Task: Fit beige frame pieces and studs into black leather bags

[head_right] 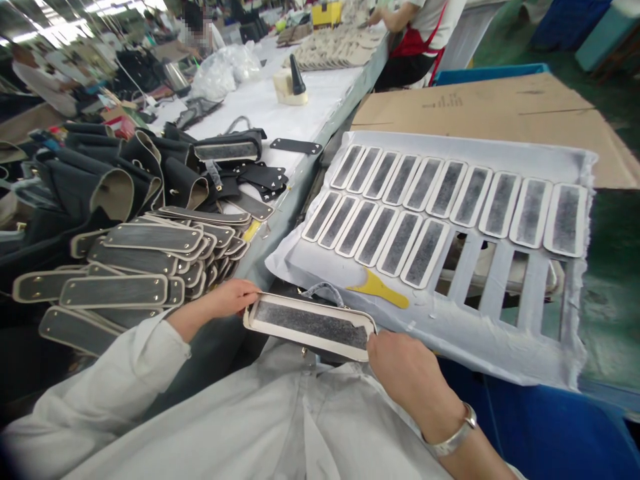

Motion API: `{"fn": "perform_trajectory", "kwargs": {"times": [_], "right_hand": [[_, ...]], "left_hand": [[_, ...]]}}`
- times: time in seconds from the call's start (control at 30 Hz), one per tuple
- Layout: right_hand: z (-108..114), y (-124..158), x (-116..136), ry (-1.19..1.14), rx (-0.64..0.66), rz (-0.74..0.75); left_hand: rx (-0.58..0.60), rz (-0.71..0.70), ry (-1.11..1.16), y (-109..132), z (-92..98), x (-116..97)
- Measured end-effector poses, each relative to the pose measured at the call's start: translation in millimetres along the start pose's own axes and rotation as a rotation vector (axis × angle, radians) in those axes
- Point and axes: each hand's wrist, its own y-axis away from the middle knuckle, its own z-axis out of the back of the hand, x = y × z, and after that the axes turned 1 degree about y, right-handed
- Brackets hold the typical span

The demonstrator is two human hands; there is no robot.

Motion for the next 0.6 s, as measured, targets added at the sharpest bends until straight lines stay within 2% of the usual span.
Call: {"fn": "perform_trajectory", "kwargs": {"times": [0.13, 0.2, 0.27, 0.33, 0.4, 0.5, 0.6], "right_hand": [[4.8, 0.0, 1.1, 0.003, 0.048, -0.004], [7.1, 0.4, 1.5, 0.026, 0.065, 0.014], [7.9, 0.6, 1.6, 0.042, 0.068, 0.030], [7.1, 0.5, 1.4, 0.032, 0.064, 0.027], [6.0, -0.1, 1.2, 0.024, 0.061, 0.022], [6.3, -1.6, 1.7, 0.025, 0.069, 0.015], [7.8, -2.5, 2.7, 0.010, 0.080, -0.009]], "left_hand": [[0.053, 0.049, 0.104, 2.8, 4.1, 3.1], [0.110, 0.121, 0.347, 8.0, 2.4, 12.8], [0.130, 0.204, 0.701, 15.1, -6.3, 27.7], [0.076, 0.241, 0.993, 21.9, -22.5, 43.3], [-0.003, 0.234, 1.182, 26.7, -42.1, 54.3], [-0.096, 0.226, 1.369, 28.6, -65.6, 58.1], [-0.119, 0.231, 1.450, 26.7, -73.0, 54.1]]}}
